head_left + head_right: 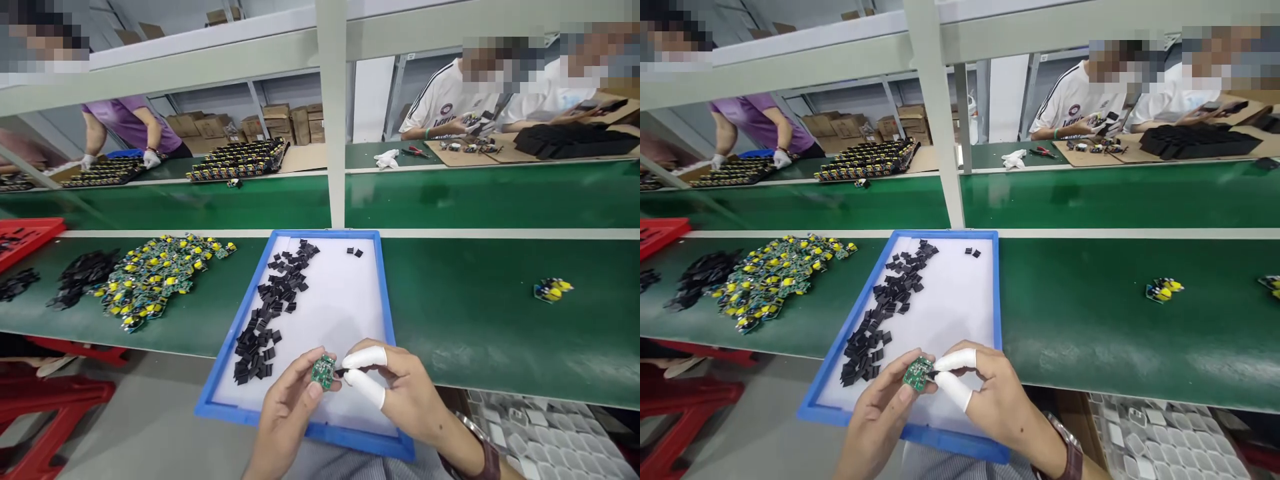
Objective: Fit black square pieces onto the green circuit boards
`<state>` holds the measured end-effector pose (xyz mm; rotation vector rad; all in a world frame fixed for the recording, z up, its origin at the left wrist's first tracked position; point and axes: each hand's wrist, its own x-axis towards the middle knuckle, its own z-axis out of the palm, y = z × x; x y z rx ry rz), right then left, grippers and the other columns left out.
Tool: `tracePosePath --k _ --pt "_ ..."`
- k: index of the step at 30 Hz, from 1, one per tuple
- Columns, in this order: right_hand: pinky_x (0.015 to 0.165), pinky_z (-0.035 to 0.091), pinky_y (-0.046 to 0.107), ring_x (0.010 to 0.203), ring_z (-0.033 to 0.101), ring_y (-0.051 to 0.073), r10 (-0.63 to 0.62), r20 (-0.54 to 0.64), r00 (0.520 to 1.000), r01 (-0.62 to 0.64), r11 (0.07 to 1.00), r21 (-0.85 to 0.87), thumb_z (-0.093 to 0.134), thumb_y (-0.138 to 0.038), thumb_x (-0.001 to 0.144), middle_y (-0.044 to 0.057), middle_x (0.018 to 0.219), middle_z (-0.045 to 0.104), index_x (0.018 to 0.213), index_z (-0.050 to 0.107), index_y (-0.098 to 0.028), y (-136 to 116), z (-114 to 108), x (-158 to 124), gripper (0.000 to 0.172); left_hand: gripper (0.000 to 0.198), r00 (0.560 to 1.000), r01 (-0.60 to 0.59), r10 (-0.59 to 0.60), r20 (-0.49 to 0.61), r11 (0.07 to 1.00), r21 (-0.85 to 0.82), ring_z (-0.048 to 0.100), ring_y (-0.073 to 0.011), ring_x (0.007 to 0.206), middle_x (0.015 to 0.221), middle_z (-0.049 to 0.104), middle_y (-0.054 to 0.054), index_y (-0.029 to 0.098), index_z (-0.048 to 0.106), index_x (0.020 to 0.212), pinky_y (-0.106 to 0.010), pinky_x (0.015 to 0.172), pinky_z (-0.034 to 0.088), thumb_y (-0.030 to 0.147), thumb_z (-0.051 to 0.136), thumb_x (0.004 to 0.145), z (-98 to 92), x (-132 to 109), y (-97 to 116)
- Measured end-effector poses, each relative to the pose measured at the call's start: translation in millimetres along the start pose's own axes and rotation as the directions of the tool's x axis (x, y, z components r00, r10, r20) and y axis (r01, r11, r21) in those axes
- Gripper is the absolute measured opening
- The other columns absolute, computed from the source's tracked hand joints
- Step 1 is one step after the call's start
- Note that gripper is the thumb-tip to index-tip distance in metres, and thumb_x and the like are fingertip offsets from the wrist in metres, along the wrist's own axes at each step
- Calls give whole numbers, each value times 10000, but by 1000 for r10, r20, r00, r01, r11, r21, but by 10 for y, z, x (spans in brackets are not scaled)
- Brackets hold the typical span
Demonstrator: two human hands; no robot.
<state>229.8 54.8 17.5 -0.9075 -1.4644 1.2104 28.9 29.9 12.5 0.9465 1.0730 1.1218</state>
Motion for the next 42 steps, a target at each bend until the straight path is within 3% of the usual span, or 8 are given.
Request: tracePosePath --k 5,8,12,15,20,25,35,42 --pt "753 526 281 780 671 160 13 -14 1000 -13 1000 18 670 -98 901 5 857 733 971 738 -228 7 20 -49 162 348 998 -6 8 61 999 -46 674 -185 767 1220 670 -131 238 741 1232 -357 803 587 375 698 915 69 37 -16" --pt "755 521 279 755 662 156 41 -4 999 -41 998 41 648 -76 900 -4 811 714 933 709 -213 11 34 -58 153 283 996 -14 18 91 999 -47 670 -189 765 1180 683 -125 239 740 1177 -359 787 590 366 676 933 121 39 -10" --pt "737 508 277 751 638 157 67 -42 997 -67 998 16 667 -114 893 2 820 701 893 692 -207 29 31 -69 97 303 990 -33 32 137 999 3 702 -234 905 1335 618 -127 270 741 1173 -376 820 609 310 754 873 142 33 -10" --pt "710 520 280 729 639 159 99 -62 993 -96 994 51 686 -176 902 8 823 686 917 695 -205 51 36 -90 34 341 992 -44 41 121 999 26 709 -277 1036 1361 605 -131 278 758 1144 -364 851 611 225 814 812 162 32 -10" --pt "701 539 282 740 657 168 145 -69 987 -137 985 104 691 -233 911 21 839 683 912 693 -198 89 66 -144 35 337 988 -141 138 68 989 42 723 -247 1007 1262 660 -119 287 779 1102 -308 802 619 165 823 791 204 51 -14" --pt "681 527 272 719 641 166 170 -54 984 -166 983 83 685 -233 892 21 811 694 880 694 -190 41 45 -157 46 349 979 -195 188 74 976 97 717 -269 1055 1233 694 -122 309 791 1114 -341 836 628 156 811 800 202 56 -51" --pt "654 487 248 672 597 139 186 -88 979 -197 971 -135 609 -131 820 -8 741 664 834 684 -185 -34 14 -133 93 426 955 -264 235 180 951 161 685 -316 1186 1289 666 -118 326 757 1217 -446 929 634 100 748 857 126 31 -212" --pt "639 474 251 653 582 138 226 -101 969 -237 964 -117 617 -154 829 -11 711 649 789 660 -186 10 63 -183 67 457 940 -317 284 190 932 176 711 -287 1139 1264 677 -105 337 742 1238 -395 875 657 82 747 858 114 44 -223"
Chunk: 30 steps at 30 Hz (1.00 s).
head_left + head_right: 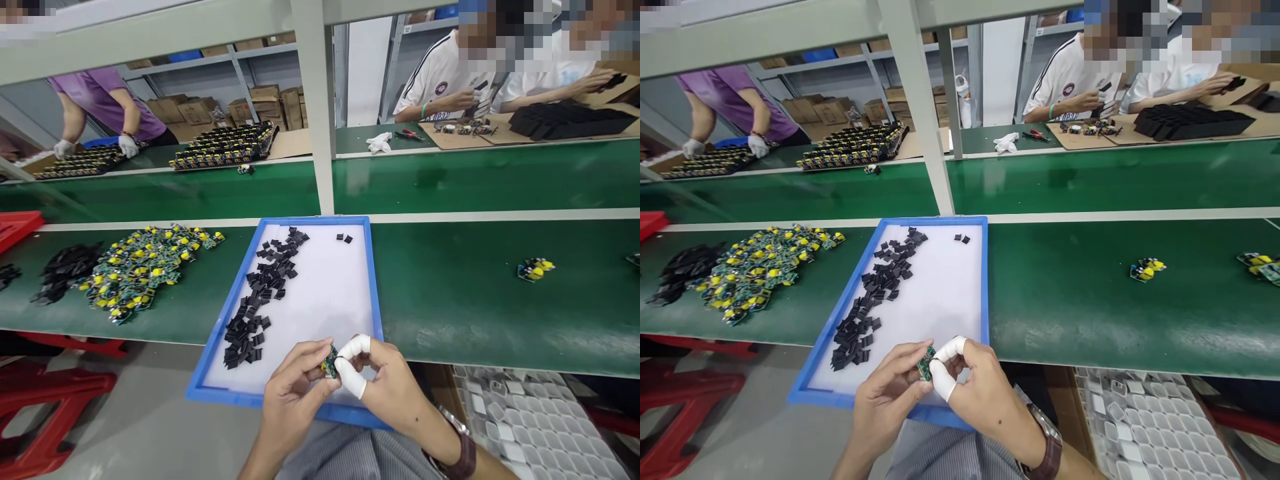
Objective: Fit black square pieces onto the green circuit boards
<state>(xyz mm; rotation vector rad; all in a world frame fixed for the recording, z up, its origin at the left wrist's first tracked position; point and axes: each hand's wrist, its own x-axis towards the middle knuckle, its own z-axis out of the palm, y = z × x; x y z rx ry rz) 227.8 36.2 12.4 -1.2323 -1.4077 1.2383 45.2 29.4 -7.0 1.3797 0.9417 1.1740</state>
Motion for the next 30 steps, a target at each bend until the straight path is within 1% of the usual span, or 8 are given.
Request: tracePosePath --k 2,6,8,10,13,15,21,30 --pt "634 474 255 651 580 141 8 -3 1000 -8 999 34 623 -156 820 -9 706 641 777 648 -185 16 6 -2 59 463 1000 -30 30 7 998 56 716 -277 1118 1249 691 -105 339 744 1238 -353 841 658 84 757 851 -12 2 14" --pt "590 471 250 624 580 142 70 120 990 -87 987 138 624 -151 817 -12 685 628 775 640 -182 34 -11 15 55 481 997 -77 72 38 982 172 725 -231 1032 1218 710 -101 337 736 1257 -292 793 645 94 773 843 -45 8 35" --pt "628 472 257 646 572 139 20 105 994 -30 995 94 636 -120 807 -11 713 635 782 653 -180 35 -30 30 67 473 998 -63 56 40 976 208 721 -220 1019 1218 706 -101 334 730 1269 -280 786 639 104 762 857 -55 8 34" --pt "655 473 260 668 573 139 -23 107 994 15 997 70 637 -92 799 -9 735 645 787 666 -180 34 -53 52 94 466 998 -32 23 52 981 192 722 -223 1017 1223 697 -99 337 720 1283 -290 787 639 118 747 873 -58 4 27" --pt "650 490 254 674 601 144 29 200 979 -57 989 136 619 -85 815 -11 718 655 802 686 -177 31 -82 88 115 456 997 20 -29 72 991 134 713 -248 1078 1238 683 -95 348 708 1297 -339 848 641 132 724 896 -50 -2 26" --pt "664 497 254 688 610 145 41 190 981 -68 988 141 608 -81 824 -10 737 669 837 705 -179 31 -86 101 138 434 996 44 -51 66 993 107 693 -263 1129 1251 675 -95 348 716 1281 -361 888 633 139 718 901 -42 1 33" --pt "670 474 249 698 589 136 -11 116 993 3 997 71 612 -52 818 -20 784 683 881 724 -203 17 -63 76 198 425 984 169 -168 59 985 -15 704 -235 1018 1197 676 -87 323 713 1261 -359 851 628 142 749 878 -36 18 41" --pt "644 415 267 690 556 138 -176 200 964 204 971 -129 586 -50 869 -3 814 640 792 619 -202 -65 -160 81 174 356 988 152 -150 41 988 -40 717 -241 1044 1168 725 -98 280 755 1202 -336 884 606 137 751 876 15 52 96"
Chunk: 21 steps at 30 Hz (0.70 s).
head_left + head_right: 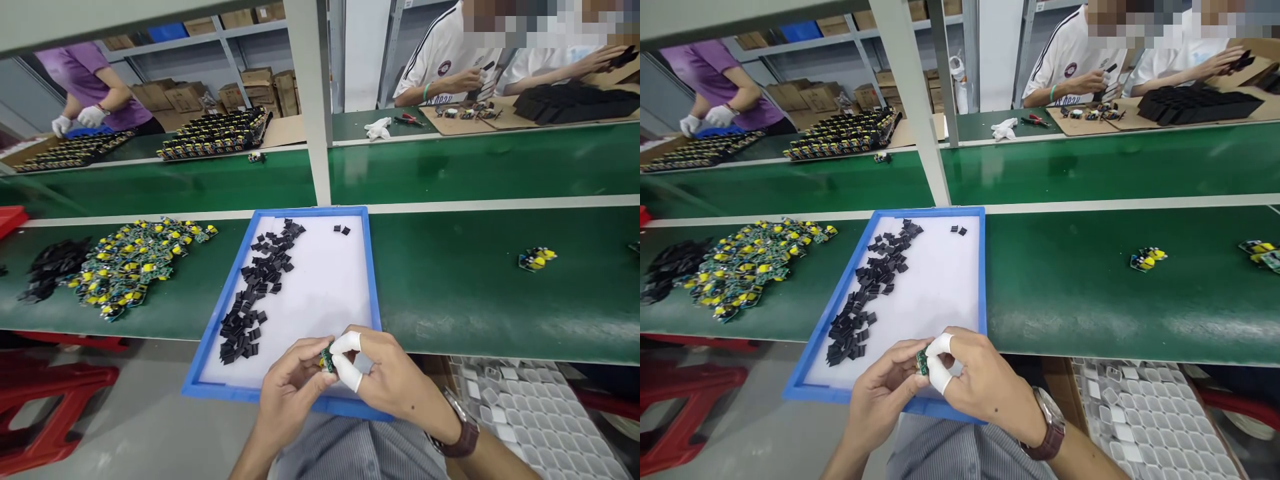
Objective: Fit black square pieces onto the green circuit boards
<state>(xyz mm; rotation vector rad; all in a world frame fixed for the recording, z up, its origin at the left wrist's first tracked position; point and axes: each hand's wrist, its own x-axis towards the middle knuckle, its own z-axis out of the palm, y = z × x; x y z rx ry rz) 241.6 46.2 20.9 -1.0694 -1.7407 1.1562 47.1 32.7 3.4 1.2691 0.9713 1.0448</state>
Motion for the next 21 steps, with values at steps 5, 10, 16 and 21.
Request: tracePosePath --k 5,10,16,21 --pt "648 400 289 690 519 152 -86 33 996 89 993 -82 542 -30 872 14 801 601 816 618 -190 -2 -20 -8 186 352 1000 -4 4 -3 999 34 713 -240 1057 1183 723 -92 293 752 1196 -331 872 607 131 745 883 -10 -10 -33" --pt "646 419 288 699 541 162 10 42 999 -9 1000 -28 525 -57 922 19 832 642 1005 702 -216 11 -51 -66 252 382 998 -58 59 -3 993 101 700 -244 1083 1222 708 -101 308 740 1214 -316 818 623 115 736 885 -40 -48 -88" --pt "682 487 274 733 626 165 187 -54 981 -180 977 114 622 -125 908 8 820 698 1003 734 -217 80 20 -72 172 388 998 -59 59 7 993 106 732 -188 860 1240 699 -117 293 741 1240 -350 795 653 144 742 882 -31 -45 -80" --pt "705 497 257 741 632 152 185 -92 978 -169 972 161 640 -99 876 -6 806 695 913 732 -211 80 54 -64 149 386 999 -44 44 5 994 102 714 -159 772 1238 701 -120 285 744 1247 -357 787 654 162 747 881 -45 -41 -87"
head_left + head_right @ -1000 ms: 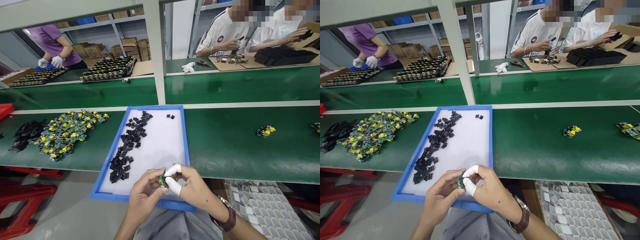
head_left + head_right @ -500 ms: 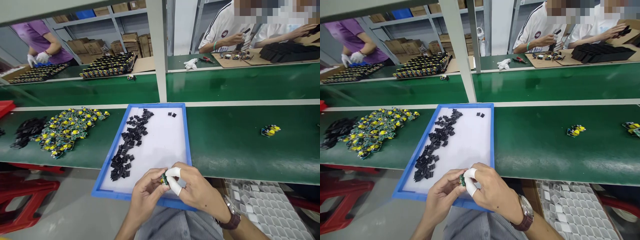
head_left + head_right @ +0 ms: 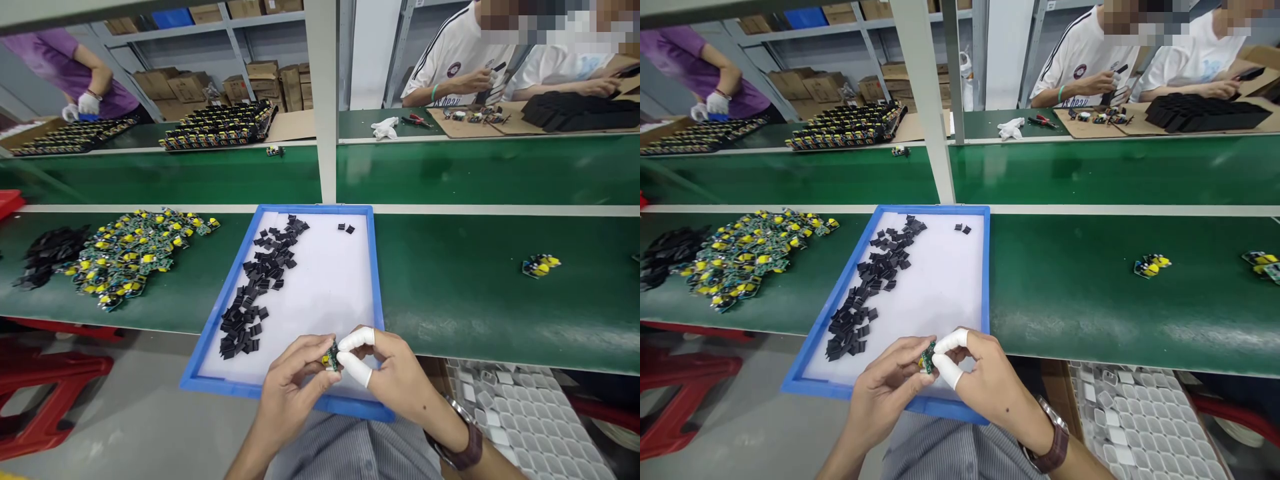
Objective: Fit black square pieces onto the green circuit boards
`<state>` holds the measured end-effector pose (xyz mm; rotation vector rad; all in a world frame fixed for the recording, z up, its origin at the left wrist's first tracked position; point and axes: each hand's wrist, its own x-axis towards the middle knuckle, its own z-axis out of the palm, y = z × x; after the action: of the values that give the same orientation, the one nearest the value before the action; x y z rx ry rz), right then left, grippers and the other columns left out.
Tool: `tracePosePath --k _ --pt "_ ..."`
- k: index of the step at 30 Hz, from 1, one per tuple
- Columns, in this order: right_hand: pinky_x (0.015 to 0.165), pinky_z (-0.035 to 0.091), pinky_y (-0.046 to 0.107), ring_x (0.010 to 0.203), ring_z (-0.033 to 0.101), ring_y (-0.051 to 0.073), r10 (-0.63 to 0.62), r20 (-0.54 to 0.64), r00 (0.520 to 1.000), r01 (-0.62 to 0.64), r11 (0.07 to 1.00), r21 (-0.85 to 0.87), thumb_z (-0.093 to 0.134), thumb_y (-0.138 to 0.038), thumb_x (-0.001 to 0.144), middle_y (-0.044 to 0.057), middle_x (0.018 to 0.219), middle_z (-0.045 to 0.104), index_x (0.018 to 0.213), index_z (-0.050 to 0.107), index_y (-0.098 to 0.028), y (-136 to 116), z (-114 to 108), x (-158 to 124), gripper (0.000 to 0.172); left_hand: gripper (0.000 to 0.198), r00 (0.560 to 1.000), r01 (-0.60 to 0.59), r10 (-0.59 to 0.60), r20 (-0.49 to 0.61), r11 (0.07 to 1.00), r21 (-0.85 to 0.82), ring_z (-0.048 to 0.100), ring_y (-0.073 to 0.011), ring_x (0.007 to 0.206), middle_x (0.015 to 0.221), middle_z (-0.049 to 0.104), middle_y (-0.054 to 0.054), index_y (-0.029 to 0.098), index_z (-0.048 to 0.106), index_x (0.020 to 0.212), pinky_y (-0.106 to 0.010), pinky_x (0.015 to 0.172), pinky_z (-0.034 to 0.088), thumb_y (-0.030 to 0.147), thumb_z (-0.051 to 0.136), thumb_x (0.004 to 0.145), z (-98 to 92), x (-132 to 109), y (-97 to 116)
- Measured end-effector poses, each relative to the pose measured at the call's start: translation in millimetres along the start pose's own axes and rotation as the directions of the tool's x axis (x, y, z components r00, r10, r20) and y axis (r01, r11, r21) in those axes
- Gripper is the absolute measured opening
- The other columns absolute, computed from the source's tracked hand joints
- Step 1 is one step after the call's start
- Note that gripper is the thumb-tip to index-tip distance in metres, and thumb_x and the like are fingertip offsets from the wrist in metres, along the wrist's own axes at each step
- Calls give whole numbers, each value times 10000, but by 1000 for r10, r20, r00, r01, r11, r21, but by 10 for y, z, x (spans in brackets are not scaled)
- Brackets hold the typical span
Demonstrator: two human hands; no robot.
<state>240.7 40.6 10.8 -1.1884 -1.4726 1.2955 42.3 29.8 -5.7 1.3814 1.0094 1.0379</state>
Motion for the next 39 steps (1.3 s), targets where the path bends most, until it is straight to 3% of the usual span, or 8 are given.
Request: tracePosePath --k 3,8,12,18,26,33,37,39 --pt "696 474 262 739 600 150 -53 15 999 53 997 -61 626 -93 886 -11 812 669 976 750 -233 -26 -33 -6 208 388 1000 16 -16 11 999 41 720 -172 815 1252 692 -120 291 736 1265 -340 782 643 178 737 893 -7 3 1" --pt "676 472 261 734 598 156 -12 36 999 16 991 -135 620 -90 882 -11 801 674 1006 760 -244 -66 -74 7 242 391 1000 -10 10 1 994 112 704 -148 789 1240 695 -107 307 736 1266 -269 695 612 185 738 894 -10 10 30" --pt "665 486 256 731 615 158 13 40 999 -8 991 -130 623 -102 877 -2 811 697 985 769 -235 -85 -69 25 225 381 1000 -8 9 -10 992 129 677 -122 705 1213 705 -102 300 745 1252 -270 675 616 195 748 885 -6 24 57" --pt "685 494 264 744 633 164 19 48 999 -12 989 -144 622 -77 860 -5 815 713 1011 770 -241 -96 -79 51 268 379 999 37 -38 12 990 133 704 -152 784 1257 689 -107 297 737 1266 -281 710 621 212 738 896 -34 26 25" --pt "678 522 253 729 666 148 41 5 999 -41 999 32 631 -91 870 -9 823 747 965 783 -221 -68 -15 77 221 404 1000 -12 11 8 994 112 711 -256 1108 1241 708 -92 319 727 1277 -348 885 638 166 721 903 -30 46 21" --pt "732 536 271 775 671 154 41 -20 999 -39 993 113 641 -99 880 4 859 748 1003 788 -224 8 24 55 229 429 996 -84 91 -18 970 230 724 -233 1026 1162 734 -85 310 715 1298 -340 849 643 150 716 900 6 48 52" --pt "697 569 276 735 691 161 141 28 990 -143 946 290 664 -173 891 8 806 730 995 779 -200 29 40 50 157 454 989 -129 145 -34 948 291 726 -232 974 1142 735 -98 286 698 1325 -324 784 637 137 714 896 23 28 17" --pt "694 575 279 725 693 161 143 25 989 -145 946 289 665 -190 899 10 813 735 1006 777 -204 32 45 48 156 461 987 -141 157 -30 943 302 725 -220 951 1134 732 -95 289 689 1335 -310 766 631 131 705 903 23 23 16"
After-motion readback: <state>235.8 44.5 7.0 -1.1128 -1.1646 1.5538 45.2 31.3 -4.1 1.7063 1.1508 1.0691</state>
